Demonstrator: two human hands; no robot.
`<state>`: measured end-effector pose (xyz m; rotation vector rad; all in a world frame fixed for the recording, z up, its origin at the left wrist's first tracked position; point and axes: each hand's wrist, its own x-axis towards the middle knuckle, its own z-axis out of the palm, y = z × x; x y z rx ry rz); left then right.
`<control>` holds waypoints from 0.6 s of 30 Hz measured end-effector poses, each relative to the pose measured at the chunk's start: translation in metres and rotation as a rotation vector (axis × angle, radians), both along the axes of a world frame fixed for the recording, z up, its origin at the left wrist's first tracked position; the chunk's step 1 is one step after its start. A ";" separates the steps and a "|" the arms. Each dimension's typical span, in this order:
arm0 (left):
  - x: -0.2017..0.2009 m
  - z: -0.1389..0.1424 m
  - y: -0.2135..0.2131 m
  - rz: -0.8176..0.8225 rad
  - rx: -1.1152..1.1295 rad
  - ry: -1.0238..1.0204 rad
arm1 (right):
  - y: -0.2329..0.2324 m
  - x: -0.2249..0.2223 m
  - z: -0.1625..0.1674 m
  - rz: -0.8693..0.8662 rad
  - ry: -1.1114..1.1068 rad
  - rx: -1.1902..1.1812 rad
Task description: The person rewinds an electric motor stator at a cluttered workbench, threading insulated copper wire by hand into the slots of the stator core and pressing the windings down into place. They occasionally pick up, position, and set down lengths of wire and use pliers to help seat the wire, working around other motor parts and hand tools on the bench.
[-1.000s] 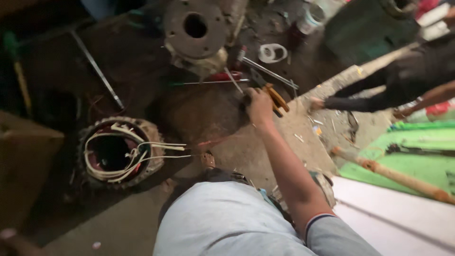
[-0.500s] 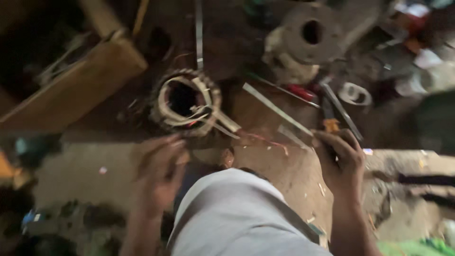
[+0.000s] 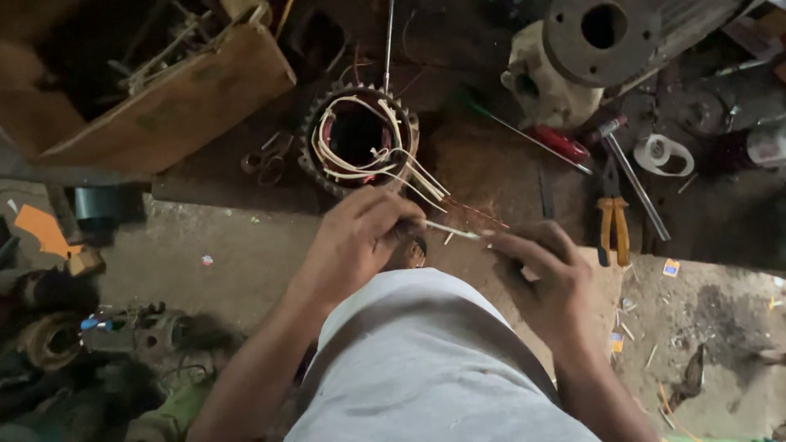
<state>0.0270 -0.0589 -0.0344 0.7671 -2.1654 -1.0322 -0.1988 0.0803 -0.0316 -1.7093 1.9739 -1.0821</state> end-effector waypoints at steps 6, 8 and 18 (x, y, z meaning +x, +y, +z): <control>0.030 -0.009 -0.013 0.033 -0.042 -0.028 | -0.015 0.027 -0.006 -0.060 0.083 -0.002; 0.041 -0.015 -0.018 0.026 -0.008 -0.067 | -0.017 0.033 -0.008 -0.048 0.142 -0.005; 0.060 -0.026 -0.061 -0.063 -0.185 -0.080 | -0.035 0.069 -0.011 -0.149 0.080 0.074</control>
